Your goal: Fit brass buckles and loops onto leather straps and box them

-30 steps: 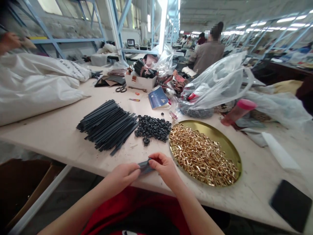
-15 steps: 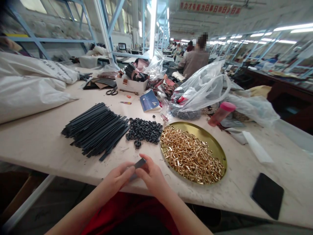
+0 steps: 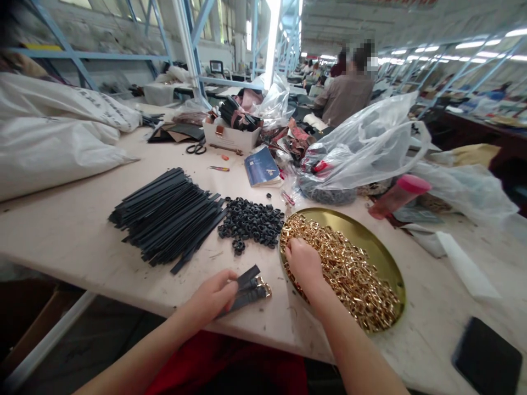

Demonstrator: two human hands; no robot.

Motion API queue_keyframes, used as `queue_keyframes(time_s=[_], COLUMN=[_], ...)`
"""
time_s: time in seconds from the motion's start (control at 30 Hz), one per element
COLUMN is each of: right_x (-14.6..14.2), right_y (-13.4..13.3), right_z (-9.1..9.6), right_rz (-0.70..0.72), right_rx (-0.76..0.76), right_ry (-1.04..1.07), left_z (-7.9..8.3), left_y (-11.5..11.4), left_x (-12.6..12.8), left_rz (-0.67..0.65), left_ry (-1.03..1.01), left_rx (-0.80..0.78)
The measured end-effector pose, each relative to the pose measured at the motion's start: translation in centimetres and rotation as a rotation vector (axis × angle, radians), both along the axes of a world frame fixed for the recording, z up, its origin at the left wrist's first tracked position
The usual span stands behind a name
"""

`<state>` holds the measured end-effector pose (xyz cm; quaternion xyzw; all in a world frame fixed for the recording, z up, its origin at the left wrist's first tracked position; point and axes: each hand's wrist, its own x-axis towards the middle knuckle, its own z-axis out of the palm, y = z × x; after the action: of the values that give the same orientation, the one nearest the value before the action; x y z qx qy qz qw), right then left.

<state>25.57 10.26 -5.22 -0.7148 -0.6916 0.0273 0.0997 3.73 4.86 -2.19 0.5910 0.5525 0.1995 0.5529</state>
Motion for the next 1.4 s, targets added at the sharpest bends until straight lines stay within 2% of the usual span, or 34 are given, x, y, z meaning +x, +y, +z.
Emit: queue_keyframes(time_s=[0.07, 0.1, 0.2, 0.27, 0.4, 0.57, 0.73, 0.83, 0.93, 1.1, 1.17, 1.3, 1.33, 1.4], right_x=[-0.6, -1.0, -2.3, -3.1, -4.3, -6.2, -7.5, -7.8, -8.0, -8.6, -8.8, -8.9, -8.9, -8.9], right_y=[-1.1, -1.8, -3.7, -4.8, -6.5, -7.9, -9.4, -10.0, -10.4, -10.7, -10.8, -11.5, -11.6, -11.7], right_z=[0.8, 1.3, 2.4, 2.9, 3.3, 2.7, 1.9, 1.7, 1.7, 1.9, 1.8, 1.5, 1.5, 1.4], right_rz=[0.049, 0.072, 0.093, 0.081, 0.056, -0.020, -0.066, -0.031, 0.003, -0.016, 0.000, 0.081, 0.088, 0.062], right_rx=[0.008, -0.015, -0.194, -0.314, -0.386, -0.248, -0.170, -0.149, -0.194, -0.298, -0.205, 0.150, 0.187, 0.163], right_ry=[0.173, 0.323, 0.868, 1.131, 1.387, 1.589, 1.673, 1.680, 1.644, 1.702, 1.532, 1.008, 0.952, 0.955], left_z=[0.0, -0.1, -0.4, -0.7, -0.5, 0.6, 0.9, 0.6, 0.2, 0.0, 0.0, 0.1, 0.1, 0.2], left_y=[0.4, 0.5, 0.7, 0.4, -1.0, -2.9, -3.8, -3.9, -4.0, -4.0, -4.1, -4.4, -4.5, -4.5], left_x=[0.6, 0.9, 1.2, 1.0, 0.2, 0.3, 0.3, 0.1, -0.2, -0.4, -0.4, -0.6, -0.6, -0.6], left_rz=[-0.021, -0.026, -0.029, -0.030, -0.044, -0.046, -0.043, -0.032, -0.008, 0.038, 0.072, 0.075, 0.070, 0.063], left_ry=[0.020, 0.037, 0.134, 0.212, 0.257, 0.013, -0.187, -0.240, -0.260, -0.303, -0.306, -0.322, -0.327, -0.337], left_rx=[0.065, 0.111, 0.245, 0.299, 0.321, 0.238, 0.127, 0.093, 0.044, -0.092, -0.099, -0.087, -0.092, -0.110])
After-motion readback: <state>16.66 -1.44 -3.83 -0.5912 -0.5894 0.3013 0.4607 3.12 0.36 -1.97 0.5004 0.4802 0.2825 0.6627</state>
